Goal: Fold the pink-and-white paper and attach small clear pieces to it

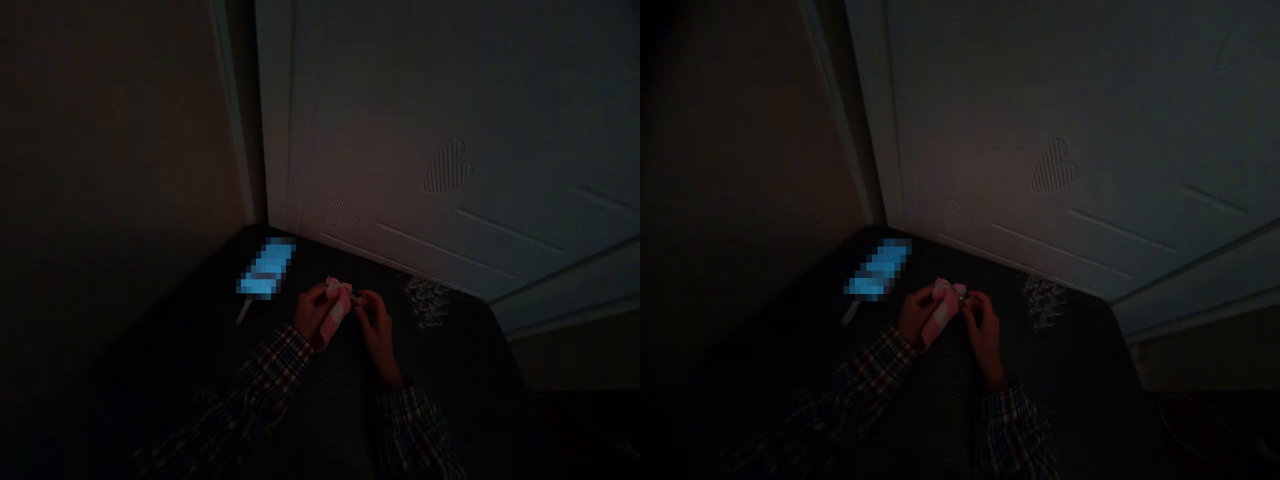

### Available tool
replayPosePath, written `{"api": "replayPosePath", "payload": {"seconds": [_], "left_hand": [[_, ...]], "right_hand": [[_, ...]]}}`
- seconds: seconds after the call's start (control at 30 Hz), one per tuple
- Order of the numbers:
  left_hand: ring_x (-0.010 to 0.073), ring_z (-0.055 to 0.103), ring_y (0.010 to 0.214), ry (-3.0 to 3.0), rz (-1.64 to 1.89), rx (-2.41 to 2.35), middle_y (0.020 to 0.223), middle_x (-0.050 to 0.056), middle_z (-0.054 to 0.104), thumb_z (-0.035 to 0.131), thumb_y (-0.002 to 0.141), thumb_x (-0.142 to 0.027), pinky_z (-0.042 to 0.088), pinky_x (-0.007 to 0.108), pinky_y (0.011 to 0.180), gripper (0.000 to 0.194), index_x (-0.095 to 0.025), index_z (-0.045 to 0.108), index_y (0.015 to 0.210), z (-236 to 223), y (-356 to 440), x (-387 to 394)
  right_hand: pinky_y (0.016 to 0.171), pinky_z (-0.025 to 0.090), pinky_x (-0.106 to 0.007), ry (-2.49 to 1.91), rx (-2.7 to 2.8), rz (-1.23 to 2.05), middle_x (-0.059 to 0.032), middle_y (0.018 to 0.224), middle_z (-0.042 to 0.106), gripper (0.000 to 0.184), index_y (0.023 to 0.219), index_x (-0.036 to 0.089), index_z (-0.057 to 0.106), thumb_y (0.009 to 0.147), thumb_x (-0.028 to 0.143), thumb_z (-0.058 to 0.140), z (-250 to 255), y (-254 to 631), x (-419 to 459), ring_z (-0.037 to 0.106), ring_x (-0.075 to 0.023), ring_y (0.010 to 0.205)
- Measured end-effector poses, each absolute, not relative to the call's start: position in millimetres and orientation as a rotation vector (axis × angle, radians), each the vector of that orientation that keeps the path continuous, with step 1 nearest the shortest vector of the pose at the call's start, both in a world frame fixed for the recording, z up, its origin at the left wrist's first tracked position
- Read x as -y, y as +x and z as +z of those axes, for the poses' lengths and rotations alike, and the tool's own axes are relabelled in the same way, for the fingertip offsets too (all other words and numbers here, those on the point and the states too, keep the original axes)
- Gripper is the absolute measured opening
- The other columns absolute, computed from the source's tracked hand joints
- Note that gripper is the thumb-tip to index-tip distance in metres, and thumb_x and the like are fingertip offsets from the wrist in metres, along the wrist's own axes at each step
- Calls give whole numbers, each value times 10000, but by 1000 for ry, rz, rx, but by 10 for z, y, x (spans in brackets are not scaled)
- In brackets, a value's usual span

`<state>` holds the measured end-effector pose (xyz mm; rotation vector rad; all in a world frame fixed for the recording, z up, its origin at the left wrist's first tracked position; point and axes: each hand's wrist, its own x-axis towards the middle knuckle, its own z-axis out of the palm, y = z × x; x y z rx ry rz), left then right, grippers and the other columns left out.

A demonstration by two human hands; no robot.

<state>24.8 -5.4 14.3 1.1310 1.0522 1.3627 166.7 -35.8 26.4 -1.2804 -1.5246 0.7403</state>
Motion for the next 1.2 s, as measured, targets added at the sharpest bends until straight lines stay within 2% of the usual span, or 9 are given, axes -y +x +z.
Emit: {"api": "replayPosePath", "payload": {"seconds": [0.2,0.4,0.47,0.53,0.63,0.83,1.0,1.1,1.2], "left_hand": [[206,595,864,1198,1323,-1056,875,66,659,585,696,-345,457,311,769,255,-143,653,836,125,241,51],[189,589,872,1273,1330,-983,891,61,658,596,681,-307,448,291,790,213,-146,658,805,193,269,82],[188,587,869,1281,1331,-1022,881,60,653,580,692,-319,451,286,776,220,-141,651,800,182,267,83],[186,591,850,1250,1350,-1081,865,53,652,574,694,-334,457,282,755,236,-140,640,811,157,259,73],[182,597,837,1209,1368,-1113,870,45,653,593,678,-331,461,277,743,257,-144,625,852,126,245,58],[187,581,906,1325,1308,-1063,969,71,629,545,726,-336,455,285,784,249,-151,634,867,130,253,80],[188,571,929,1354,1311,-1036,970,63,622,553,719,-301,449,294,805,216,-161,632,864,120,265,73],[184,581,897,1324,1299,-1024,932,55,633,561,707,-278,456,299,793,196,-153,626,844,124,268,69],[183,577,904,1376,1309,-1010,929,54,634,576,693,-263,447,299,811,177,-156,633,821,152,269,84]], "right_hand": [[580,387,-212,-1335,1565,772,18,670,558,179,929,189,531,842,312,436,180,1709,346,525,-109,614],[503,330,-208,-1414,1557,749,32,536,464,347,638,172,505,885,326,315,125,1727,330,442,-87,499],[534,350,-209,-1389,1563,737,27,580,492,303,703,176,533,881,310,327,160,1710,328,467,-94,542],[606,385,-216,-1332,1566,722,10,723,551,185,894,191,542,858,287,389,204,1685,326,511,-107,652],[695,406,-242,-1277,1604,648,-16,890,558,241,1020,210,512,783,253,519,245,1660,318,518,-130,774],[708,412,-266,-1298,1536,536,-32,883,544,182,942,206,571,769,234,521,240,1688,288,509,-143,786],[633,413,-234,-1289,1439,824,-14,793,561,211,929,183,581,782,314,508,191,1731,267,518,-122,696],[496,348,-203,-1352,1423,930,27,600,490,228,792,165,583,805,359,463,138,1733,288,443,-91,536],[480,317,-200,-1372,1423,844,35,544,432,351,627,166,527,857,365,352,117,1708,315,398,-82,508]]}}
